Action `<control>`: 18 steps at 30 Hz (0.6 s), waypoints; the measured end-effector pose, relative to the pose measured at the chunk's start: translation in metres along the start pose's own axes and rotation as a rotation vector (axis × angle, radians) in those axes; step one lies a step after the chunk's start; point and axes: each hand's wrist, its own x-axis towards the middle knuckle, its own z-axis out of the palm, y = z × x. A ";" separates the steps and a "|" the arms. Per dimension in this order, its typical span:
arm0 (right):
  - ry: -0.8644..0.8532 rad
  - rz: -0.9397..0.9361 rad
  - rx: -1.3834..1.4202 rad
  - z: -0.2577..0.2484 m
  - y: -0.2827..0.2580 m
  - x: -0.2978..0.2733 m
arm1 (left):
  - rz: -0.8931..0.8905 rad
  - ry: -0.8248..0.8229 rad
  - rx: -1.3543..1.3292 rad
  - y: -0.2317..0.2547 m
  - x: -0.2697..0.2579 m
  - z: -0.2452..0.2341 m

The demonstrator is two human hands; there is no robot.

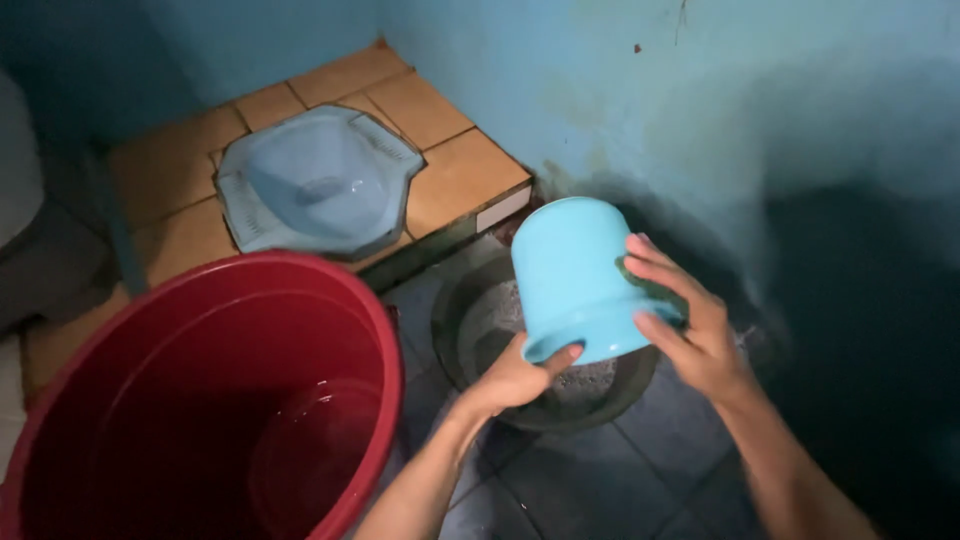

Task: Scrubbing and rinsing a plastic pitcher and a basin in a bathroom.

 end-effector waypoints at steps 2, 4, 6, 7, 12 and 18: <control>-0.104 -0.141 0.000 -0.004 -0.010 0.012 | -0.072 0.037 0.269 0.026 -0.001 -0.005; -0.226 -0.262 0.010 -0.004 -0.003 0.028 | -0.169 0.076 0.523 0.041 -0.002 -0.006; -0.442 -0.157 -0.602 -0.002 0.025 0.035 | -0.228 0.153 0.631 0.040 -0.004 0.001; -0.448 -0.151 -0.605 -0.002 0.022 0.043 | -0.231 0.148 0.625 0.048 -0.005 0.005; -0.184 0.321 -0.170 0.020 -0.017 0.053 | -0.241 0.238 0.677 0.052 0.005 -0.001; -0.370 -0.158 -0.872 0.056 -0.013 0.063 | -0.256 0.302 0.674 0.031 -0.001 -0.005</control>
